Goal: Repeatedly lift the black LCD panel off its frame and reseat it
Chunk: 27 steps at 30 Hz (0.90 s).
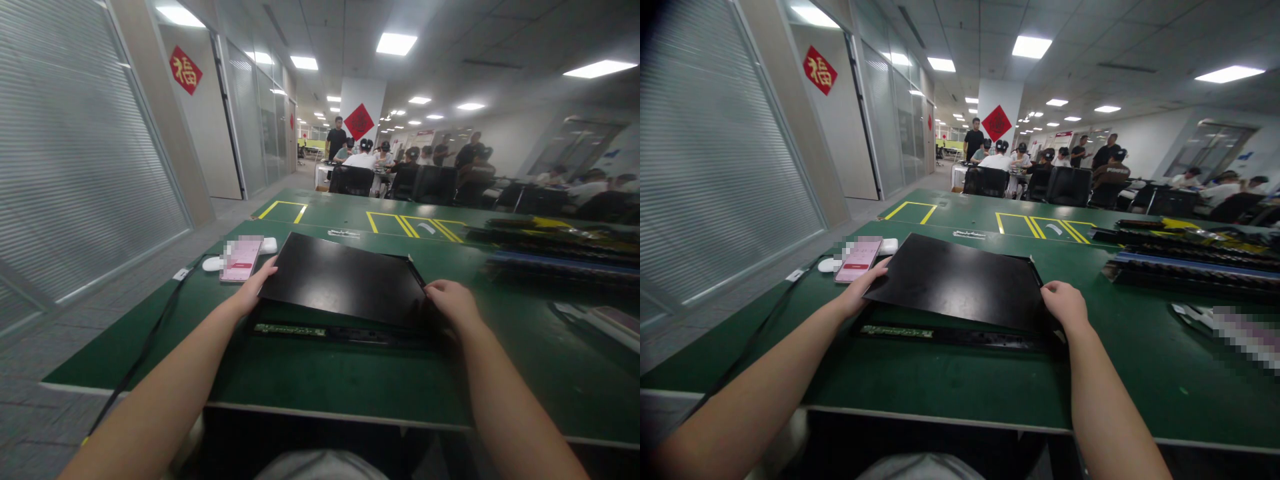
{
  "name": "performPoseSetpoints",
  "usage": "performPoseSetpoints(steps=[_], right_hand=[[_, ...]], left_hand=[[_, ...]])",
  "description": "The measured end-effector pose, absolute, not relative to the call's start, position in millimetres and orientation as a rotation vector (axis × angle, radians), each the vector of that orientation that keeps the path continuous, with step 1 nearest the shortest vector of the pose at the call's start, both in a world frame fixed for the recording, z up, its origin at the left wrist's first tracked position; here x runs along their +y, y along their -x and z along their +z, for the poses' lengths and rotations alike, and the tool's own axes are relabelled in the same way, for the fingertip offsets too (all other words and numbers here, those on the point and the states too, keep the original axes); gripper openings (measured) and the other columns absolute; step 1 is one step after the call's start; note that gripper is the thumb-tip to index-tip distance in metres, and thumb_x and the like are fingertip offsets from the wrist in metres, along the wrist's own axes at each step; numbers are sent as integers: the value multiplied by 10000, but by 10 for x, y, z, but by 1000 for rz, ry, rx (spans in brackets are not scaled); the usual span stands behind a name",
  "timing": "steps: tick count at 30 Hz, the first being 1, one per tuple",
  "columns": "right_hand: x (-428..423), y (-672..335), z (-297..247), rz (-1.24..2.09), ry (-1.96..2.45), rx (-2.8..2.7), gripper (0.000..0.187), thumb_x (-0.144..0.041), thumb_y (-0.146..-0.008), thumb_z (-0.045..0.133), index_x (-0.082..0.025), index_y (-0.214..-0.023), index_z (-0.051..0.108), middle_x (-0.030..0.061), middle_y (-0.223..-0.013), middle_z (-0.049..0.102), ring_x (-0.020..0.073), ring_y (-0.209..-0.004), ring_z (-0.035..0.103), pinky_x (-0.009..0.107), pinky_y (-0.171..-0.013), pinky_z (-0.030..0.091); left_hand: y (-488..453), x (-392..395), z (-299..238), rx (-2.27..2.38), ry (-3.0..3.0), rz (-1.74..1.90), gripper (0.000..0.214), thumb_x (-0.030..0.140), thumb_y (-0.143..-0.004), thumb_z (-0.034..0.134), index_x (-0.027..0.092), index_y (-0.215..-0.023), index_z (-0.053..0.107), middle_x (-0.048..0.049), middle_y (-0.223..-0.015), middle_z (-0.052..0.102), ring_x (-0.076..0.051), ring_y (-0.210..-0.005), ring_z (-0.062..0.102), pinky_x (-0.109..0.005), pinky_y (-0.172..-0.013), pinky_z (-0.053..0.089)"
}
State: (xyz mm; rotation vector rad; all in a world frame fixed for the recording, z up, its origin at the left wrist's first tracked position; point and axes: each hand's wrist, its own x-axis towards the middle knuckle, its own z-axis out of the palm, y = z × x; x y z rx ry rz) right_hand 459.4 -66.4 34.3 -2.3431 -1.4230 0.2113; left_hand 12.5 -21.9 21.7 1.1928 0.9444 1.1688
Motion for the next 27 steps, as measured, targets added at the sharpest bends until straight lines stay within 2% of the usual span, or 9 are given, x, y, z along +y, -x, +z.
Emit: performPoseSetpoints(steps=[9, 14, 27], right_hand=[[-657, -4625, 325, 255, 2325, -1414, 328, -332, -737, 541, -236, -943, 777, 81, -919, 743, 248, -838, 661, 304, -669, 443], [-639, -4658, 297, 229, 2316, -1417, 316, -341, -732, 549, -227, -911, 783, 88, -880, 743, 253, -837, 660, 302, -659, 440], [-609, -4732, 260, 269, 2298, -1357, 298, -352, -733, 563, -223, -884, 786, 81, -861, 747, 227, -783, 664, 289, -656, 454]], left_hand=[[-150, -233, 240, 969, -1184, 1213, 515, 430, -710, 688, 232, -1185, 675, -62, -1154, 725, -327, -1151, 622, -418, -1027, 434], [-154, -237, 232, 1001, -1197, 1197, 504, 419, -725, 659, 222, -1189, 636, -57, -1091, 729, -308, -1084, 642, -402, -950, 471], [-179, -262, 284, 1030, -1191, 1186, 491, 388, -716, 649, 211, -1172, 609, -32, -1035, 732, -288, -1031, 653, -377, -898, 474]])
